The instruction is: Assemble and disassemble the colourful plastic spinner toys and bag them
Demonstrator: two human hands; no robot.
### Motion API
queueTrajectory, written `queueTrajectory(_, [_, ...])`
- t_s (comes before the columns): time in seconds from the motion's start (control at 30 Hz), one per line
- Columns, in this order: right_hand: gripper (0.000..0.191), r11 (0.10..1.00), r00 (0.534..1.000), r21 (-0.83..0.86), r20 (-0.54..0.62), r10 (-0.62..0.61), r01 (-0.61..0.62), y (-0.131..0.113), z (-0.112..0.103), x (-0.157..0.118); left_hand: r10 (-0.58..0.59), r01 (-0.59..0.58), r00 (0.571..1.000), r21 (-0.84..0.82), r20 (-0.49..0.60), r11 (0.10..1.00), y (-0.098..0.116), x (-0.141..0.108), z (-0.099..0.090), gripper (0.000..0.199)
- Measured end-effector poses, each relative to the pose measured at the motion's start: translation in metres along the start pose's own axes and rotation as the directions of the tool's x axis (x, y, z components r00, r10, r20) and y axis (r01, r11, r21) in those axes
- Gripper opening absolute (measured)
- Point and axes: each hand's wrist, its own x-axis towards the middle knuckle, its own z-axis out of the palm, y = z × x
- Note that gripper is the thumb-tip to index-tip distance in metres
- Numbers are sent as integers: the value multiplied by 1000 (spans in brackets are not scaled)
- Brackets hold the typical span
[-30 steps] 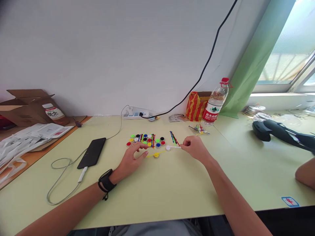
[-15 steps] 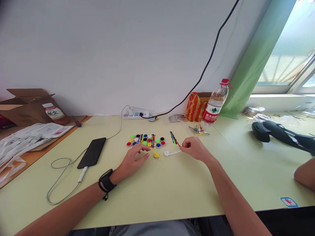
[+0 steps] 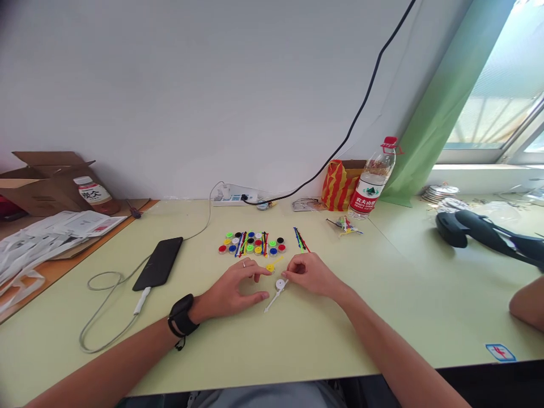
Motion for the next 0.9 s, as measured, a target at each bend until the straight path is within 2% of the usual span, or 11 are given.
queueTrajectory(0.1, [20, 998, 995, -18, -85, -59, 58, -3, 4, -1, 49, -51, 998, 40, 50, 998, 5, -1, 0, 56])
queueTrajectory(0.17, [23, 980, 978, -121, -112, -174, 161, -4, 3, -2, 102, -108, 991, 74, 81, 991, 8, 0, 1, 60])
queueTrajectory(0.23, [34, 936, 956, -228, -55, -289, 270, -3, 3, -2, 158, -171, 980, 103, 120, 980, 12, 0, 2, 60])
queueTrajectory(0.3, [39, 907, 945, -277, 13, -326, 316, -1, 3, -2, 197, -217, 968, 115, 158, 969, 15, 1, 3, 55])
queueTrajectory(0.5, [18, 965, 984, -201, -32, -177, 167, 6, 5, 2, 233, -251, 957, 90, 175, 964, 18, -1, 2, 38])
queueTrajectory(0.7, [4, 992, 995, 94, -71, -77, 84, 5, -4, 6, 198, -214, 969, 101, 144, 972, 14, -2, 1, 34])
queueTrajectory(0.8, [12, 960, 984, 276, -179, -1, 52, 8, -12, 13, 179, -192, 978, 115, 110, 975, 13, -1, 0, 31])
queueTrajectory(0.9, [24, 933, 946, 360, -308, 103, 16, 15, -16, 22, 146, -158, 985, 134, 97, 978, 12, -1, -1, 15])
